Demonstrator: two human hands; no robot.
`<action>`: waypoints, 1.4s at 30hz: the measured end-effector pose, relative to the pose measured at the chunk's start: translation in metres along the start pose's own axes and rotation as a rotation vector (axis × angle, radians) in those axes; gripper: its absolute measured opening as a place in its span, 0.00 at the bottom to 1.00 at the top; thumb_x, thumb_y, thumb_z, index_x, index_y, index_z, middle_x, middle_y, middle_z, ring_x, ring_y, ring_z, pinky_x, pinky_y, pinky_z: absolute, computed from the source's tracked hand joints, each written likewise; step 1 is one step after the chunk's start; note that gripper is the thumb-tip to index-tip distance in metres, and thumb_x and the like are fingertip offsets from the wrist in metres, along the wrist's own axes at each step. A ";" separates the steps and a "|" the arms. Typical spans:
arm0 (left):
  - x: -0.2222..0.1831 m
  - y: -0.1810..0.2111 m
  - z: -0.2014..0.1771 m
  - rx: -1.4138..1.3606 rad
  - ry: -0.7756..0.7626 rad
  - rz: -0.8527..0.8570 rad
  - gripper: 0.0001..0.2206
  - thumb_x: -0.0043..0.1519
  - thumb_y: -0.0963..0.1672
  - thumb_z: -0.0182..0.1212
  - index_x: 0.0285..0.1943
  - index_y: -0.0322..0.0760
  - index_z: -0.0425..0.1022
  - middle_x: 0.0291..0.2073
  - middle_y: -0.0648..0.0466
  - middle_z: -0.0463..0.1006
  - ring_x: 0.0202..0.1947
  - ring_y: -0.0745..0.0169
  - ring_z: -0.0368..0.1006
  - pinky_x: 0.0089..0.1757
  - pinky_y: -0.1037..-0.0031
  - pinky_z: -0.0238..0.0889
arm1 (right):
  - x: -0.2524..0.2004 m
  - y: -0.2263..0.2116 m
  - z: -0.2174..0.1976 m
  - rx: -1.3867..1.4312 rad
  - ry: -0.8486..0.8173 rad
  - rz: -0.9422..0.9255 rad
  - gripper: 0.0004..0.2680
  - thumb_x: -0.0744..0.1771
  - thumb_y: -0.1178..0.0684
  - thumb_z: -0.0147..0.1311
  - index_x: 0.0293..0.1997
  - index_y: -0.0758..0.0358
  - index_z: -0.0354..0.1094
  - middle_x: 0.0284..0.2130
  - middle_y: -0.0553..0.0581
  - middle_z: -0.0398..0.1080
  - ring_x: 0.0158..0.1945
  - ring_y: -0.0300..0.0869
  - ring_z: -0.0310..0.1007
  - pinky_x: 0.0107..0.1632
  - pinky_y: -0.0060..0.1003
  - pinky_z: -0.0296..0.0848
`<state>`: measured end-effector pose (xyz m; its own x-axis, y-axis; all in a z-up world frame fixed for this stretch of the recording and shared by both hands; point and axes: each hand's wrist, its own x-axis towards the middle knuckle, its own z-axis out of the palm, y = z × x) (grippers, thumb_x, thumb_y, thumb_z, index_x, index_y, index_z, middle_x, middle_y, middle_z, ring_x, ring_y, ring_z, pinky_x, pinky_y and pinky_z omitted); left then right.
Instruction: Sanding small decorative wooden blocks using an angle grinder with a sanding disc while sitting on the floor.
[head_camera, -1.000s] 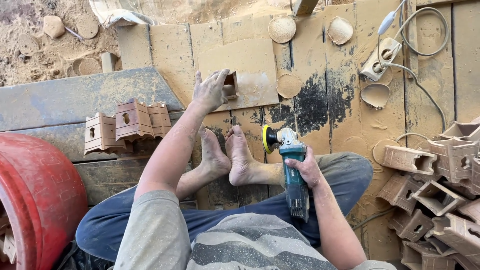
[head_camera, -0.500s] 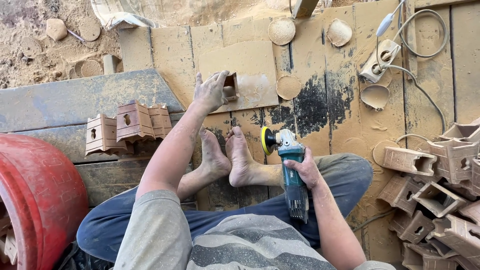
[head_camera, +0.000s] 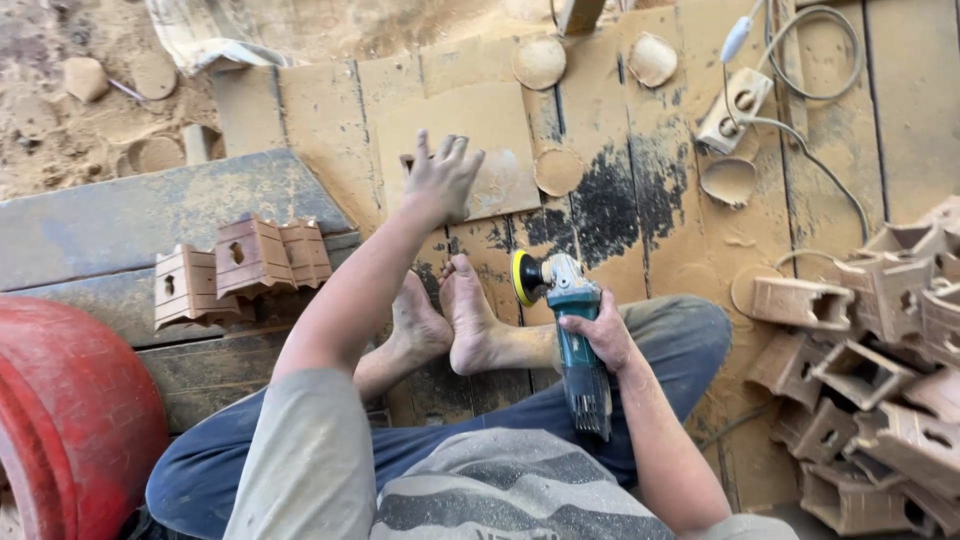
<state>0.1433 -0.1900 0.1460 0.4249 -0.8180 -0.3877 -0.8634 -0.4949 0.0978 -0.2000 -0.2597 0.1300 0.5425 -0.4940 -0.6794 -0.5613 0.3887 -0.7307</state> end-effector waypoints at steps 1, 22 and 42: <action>0.016 0.010 0.014 0.219 -0.097 0.005 0.34 0.57 0.47 0.67 0.76 0.46 0.60 0.70 0.49 0.65 0.74 0.48 0.54 0.67 0.31 0.30 | 0.001 -0.001 -0.002 -0.013 0.012 -0.024 0.29 0.55 0.48 0.77 0.56 0.57 0.58 0.38 0.62 0.66 0.43 0.52 0.71 0.43 0.52 0.73; -0.137 0.017 0.046 -0.989 0.100 -0.074 0.37 0.38 0.33 0.64 0.63 0.32 0.63 0.58 0.33 0.63 0.59 0.19 0.67 0.59 0.41 0.64 | -0.062 -0.049 0.000 -0.363 0.181 -0.111 0.40 0.55 0.40 0.76 0.69 0.47 0.46 0.58 0.70 0.64 0.63 0.60 0.66 0.64 0.52 0.65; -0.072 0.033 0.238 -1.111 0.108 -0.246 0.32 0.50 0.42 0.67 0.63 0.58 0.58 0.62 0.60 0.61 0.65 0.47 0.66 0.57 0.22 0.54 | -0.027 -0.094 0.070 -0.996 -0.044 -0.025 0.34 0.62 0.44 0.62 0.69 0.48 0.33 0.59 0.73 0.64 0.64 0.64 0.66 0.67 0.56 0.63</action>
<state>0.0192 -0.0782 -0.0410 0.6168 -0.6573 -0.4330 -0.0585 -0.5868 0.8076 -0.1183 -0.2283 0.2128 0.5728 -0.4557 -0.6814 -0.8067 -0.4611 -0.3697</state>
